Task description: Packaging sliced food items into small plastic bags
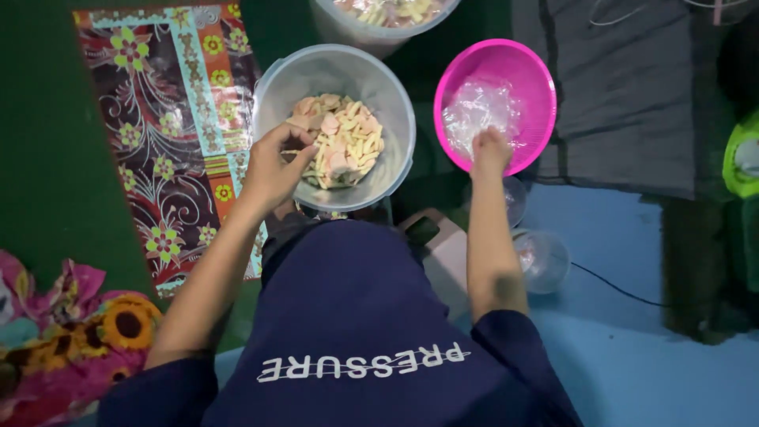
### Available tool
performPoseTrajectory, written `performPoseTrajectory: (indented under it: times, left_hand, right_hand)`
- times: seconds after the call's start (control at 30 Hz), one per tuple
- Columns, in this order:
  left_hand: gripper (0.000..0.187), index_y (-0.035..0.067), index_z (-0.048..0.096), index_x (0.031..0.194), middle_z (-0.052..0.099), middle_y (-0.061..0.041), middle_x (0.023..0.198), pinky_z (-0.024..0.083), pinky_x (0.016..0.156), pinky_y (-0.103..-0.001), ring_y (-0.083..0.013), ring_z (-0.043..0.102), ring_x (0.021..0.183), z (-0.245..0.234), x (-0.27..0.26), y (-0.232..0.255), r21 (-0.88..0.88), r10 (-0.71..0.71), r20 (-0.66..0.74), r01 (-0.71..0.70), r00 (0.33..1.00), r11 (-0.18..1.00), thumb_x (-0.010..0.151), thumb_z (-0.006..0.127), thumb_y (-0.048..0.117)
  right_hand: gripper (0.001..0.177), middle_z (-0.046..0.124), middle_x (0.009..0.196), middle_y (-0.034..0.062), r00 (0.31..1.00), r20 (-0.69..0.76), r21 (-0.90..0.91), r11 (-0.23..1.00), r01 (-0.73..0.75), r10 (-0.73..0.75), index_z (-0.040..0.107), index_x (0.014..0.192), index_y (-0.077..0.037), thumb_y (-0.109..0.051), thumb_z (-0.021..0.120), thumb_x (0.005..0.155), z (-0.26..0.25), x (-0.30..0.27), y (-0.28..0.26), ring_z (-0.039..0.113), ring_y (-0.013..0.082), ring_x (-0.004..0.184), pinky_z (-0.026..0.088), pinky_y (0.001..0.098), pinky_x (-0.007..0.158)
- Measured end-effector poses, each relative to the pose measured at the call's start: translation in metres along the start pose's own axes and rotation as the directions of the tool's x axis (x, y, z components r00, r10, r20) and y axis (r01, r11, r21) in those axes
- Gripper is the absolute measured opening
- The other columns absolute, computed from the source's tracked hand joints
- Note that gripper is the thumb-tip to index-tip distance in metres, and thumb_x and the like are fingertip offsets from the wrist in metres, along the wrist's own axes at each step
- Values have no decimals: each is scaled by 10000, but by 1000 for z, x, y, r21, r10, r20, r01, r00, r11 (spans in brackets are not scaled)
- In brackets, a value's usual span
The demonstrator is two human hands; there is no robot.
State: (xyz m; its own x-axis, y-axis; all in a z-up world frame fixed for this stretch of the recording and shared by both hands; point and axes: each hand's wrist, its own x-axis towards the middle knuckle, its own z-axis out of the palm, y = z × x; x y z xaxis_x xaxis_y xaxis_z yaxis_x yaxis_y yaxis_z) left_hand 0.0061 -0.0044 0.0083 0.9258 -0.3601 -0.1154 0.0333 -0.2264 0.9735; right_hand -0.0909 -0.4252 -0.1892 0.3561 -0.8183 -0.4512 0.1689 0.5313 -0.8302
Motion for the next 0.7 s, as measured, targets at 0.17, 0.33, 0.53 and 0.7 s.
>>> performPoseTrajectory:
  times: [0.17,0.33,0.53,0.7]
  left_hand:
    - [120,31,616,896,632,-164,849,543,681,-343,-293,648,839,13,18,19,60,13,64,-17,998,998,807,696,42]
    - [121,38,607,873,622,-177,790,553,628,-389,-353,644,816,29,59,56,269,190,199,-240,962,933,811,692,97]
    - [91,65,549,807,590,-113,829,413,620,-345,-237,545,744,54,157,71,455,379,199,-427,904,781,786,608,-2]
    - [209,49,554,992,522,-170,993,436,609,-466,-357,529,846,76,227,61,647,342,134,-343,930,681,827,655,128]
  right_hand:
    - [509,558,1057,159,630,541,-728,65,683,-557,625,1087,-48,38,773,608,-20,-6,-5,522,320,1059,368,376,974]
    - [456,507,1277,239,715,676,-713,-85,695,178,532,1260,-11,-309,518,915,-26,32,9,445,383,1222,270,471,1070]
    - [351,571,1154,209,585,800,-576,107,811,-133,583,1118,-2,-127,588,790,4,-38,-33,495,342,1126,347,406,1013]
    - [334,585,1144,159,600,784,-562,228,795,-159,600,1112,-37,-156,630,802,-8,-106,-49,520,297,1104,368,381,1004]
